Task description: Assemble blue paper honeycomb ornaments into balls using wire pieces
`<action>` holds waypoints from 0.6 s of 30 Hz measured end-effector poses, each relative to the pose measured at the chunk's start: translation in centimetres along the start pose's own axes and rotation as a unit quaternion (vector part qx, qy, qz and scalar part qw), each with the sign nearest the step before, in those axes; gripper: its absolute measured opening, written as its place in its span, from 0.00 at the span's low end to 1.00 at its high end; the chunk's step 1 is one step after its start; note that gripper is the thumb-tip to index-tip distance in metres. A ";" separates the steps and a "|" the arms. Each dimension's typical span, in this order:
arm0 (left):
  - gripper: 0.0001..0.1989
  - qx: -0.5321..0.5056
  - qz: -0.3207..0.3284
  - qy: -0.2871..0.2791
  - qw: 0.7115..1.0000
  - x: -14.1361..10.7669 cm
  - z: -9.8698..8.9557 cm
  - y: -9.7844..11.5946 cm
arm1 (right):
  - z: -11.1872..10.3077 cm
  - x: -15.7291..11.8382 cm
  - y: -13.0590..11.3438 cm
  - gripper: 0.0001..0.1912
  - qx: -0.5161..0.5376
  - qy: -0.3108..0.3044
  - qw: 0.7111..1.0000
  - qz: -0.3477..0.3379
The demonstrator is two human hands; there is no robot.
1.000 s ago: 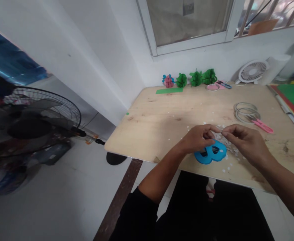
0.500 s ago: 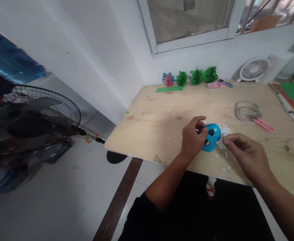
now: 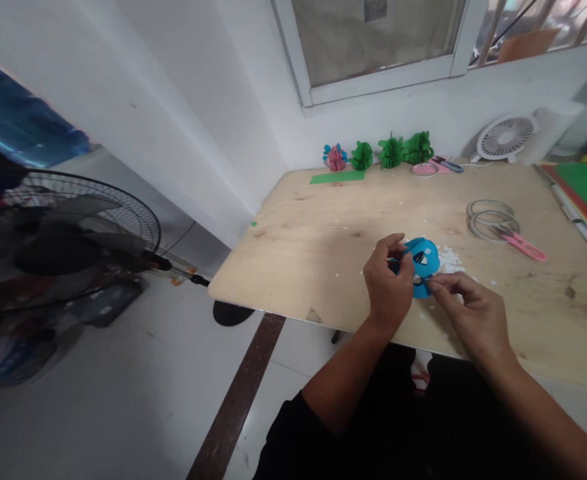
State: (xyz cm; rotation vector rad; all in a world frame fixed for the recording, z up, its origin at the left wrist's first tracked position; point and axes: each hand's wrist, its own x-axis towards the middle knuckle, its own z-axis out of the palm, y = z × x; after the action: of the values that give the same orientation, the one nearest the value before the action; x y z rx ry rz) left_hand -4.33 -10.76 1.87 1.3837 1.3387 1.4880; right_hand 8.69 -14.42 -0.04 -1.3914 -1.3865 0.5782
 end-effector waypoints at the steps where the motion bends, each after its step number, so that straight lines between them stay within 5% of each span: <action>1: 0.15 -0.001 0.002 0.004 1.000 0.0 0.0 0.0 | 0.1 0.0 0.1 0.08 -0.002 0.001 1.000 -0.003; 18: 0.12 -0.070 0.009 0.042 0.997 -0.3 0.7 -0.2 | 1.4 0.1 2.1 0.09 -0.040 0.029 0.999 -0.007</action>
State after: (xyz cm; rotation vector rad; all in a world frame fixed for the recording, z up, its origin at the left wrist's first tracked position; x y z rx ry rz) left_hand -3.58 -10.82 1.50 1.2603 1.2503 1.6356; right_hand 8.31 -13.41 -2.32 -1.4495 -1.3852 0.4735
